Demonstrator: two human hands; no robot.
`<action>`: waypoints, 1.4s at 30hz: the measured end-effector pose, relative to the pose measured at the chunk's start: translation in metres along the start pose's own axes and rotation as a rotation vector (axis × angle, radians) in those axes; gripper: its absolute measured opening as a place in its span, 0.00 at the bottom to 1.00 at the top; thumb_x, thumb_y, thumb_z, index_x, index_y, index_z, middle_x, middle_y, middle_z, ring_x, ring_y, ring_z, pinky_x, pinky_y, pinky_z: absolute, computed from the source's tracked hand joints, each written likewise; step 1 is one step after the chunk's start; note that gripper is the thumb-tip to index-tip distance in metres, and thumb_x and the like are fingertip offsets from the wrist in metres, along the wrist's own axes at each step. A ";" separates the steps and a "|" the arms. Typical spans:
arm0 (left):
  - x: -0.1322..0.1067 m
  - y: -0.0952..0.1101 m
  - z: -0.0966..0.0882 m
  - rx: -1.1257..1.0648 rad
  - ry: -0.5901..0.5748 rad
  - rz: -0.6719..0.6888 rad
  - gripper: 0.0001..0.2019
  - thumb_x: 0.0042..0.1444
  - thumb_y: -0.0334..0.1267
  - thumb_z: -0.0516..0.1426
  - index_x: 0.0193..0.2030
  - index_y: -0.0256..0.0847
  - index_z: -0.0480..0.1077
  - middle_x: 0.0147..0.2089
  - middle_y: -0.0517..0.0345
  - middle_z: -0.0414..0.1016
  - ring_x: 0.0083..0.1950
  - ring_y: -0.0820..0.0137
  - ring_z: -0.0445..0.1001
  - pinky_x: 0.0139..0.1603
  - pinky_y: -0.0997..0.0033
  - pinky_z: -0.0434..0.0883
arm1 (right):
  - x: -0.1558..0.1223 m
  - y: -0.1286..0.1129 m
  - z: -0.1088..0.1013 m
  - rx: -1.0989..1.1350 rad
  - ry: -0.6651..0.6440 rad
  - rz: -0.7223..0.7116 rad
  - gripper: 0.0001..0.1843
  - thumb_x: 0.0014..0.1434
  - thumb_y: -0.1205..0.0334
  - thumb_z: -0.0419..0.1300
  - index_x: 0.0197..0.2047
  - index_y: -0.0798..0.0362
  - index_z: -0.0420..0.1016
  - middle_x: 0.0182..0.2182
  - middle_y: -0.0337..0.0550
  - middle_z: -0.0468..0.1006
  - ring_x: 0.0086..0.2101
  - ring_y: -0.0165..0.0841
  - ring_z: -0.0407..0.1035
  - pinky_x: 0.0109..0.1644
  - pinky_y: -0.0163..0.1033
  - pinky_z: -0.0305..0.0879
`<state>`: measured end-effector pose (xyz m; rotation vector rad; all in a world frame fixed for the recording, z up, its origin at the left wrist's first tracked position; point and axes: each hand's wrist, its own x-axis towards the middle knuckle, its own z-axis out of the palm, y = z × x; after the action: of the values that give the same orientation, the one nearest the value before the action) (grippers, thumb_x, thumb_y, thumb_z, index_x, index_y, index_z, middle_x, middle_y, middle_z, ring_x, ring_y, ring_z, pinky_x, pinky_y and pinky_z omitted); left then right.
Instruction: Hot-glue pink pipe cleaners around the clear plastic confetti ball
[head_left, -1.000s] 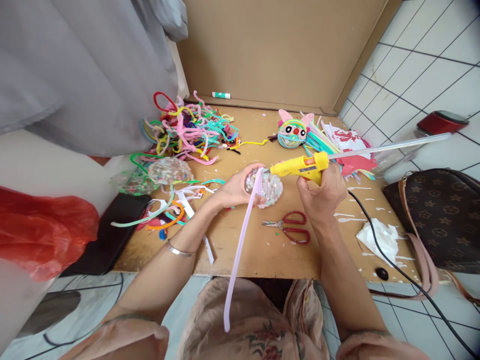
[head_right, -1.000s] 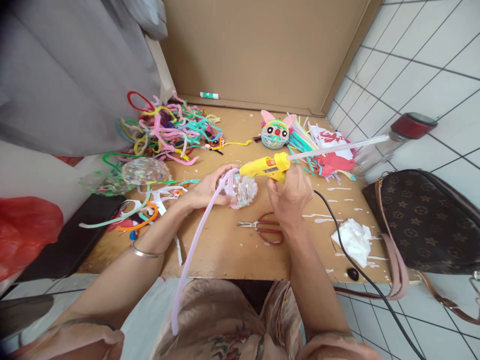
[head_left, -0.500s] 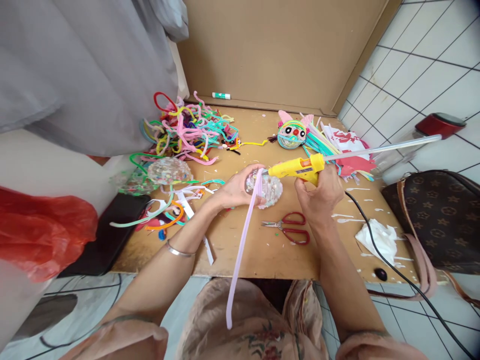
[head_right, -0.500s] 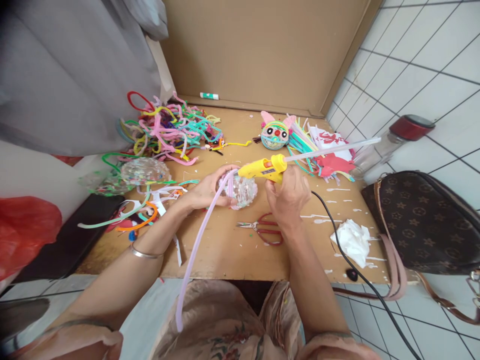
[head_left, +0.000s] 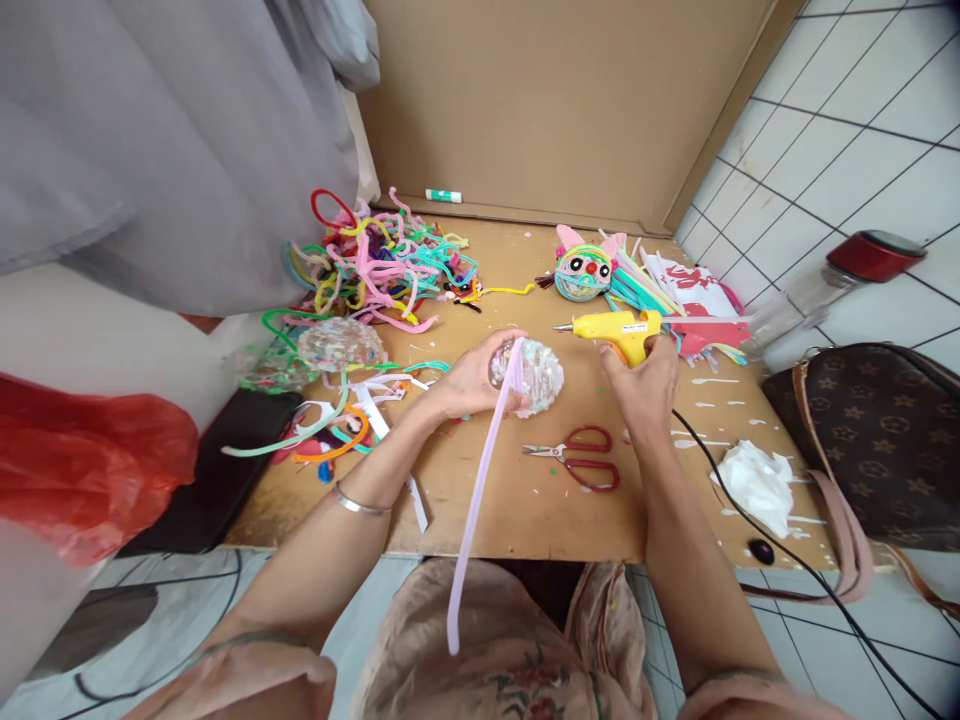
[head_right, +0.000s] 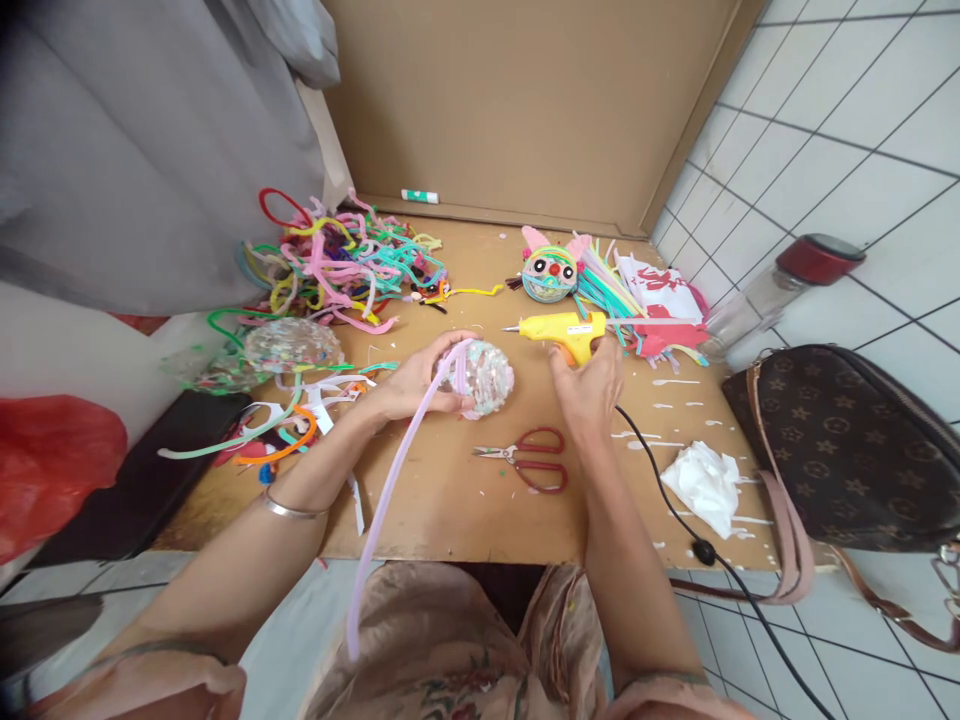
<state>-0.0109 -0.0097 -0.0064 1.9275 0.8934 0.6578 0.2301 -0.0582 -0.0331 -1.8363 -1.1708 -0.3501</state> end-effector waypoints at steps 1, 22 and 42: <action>0.000 0.000 0.000 0.002 0.006 -0.001 0.43 0.35 0.42 0.67 0.62 0.40 0.60 0.59 0.49 0.68 0.57 0.55 0.70 0.62 0.54 0.66 | 0.001 0.007 0.004 -0.025 -0.026 0.039 0.24 0.47 0.42 0.61 0.38 0.53 0.67 0.33 0.44 0.71 0.34 0.38 0.66 0.39 0.45 0.65; 0.002 -0.005 0.006 -0.005 0.063 0.147 0.41 0.35 0.39 0.67 0.60 0.36 0.63 0.61 0.43 0.68 0.60 0.54 0.69 0.63 0.56 0.65 | -0.042 -0.070 -0.035 0.110 -0.041 -0.923 0.18 0.61 0.59 0.58 0.55 0.47 0.69 0.37 0.42 0.75 0.37 0.33 0.68 0.42 0.40 0.60; -0.001 0.003 0.006 0.075 0.063 0.108 0.42 0.37 0.41 0.67 0.62 0.39 0.61 0.58 0.48 0.70 0.56 0.57 0.72 0.59 0.57 0.68 | -0.043 -0.066 -0.022 0.567 -0.177 -0.544 0.11 0.63 0.67 0.56 0.43 0.50 0.79 0.41 0.45 0.83 0.42 0.34 0.78 0.50 0.43 0.74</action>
<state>-0.0066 -0.0147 -0.0072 2.0432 0.8683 0.7614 0.1579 -0.0910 -0.0129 -1.0589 -1.6878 -0.1303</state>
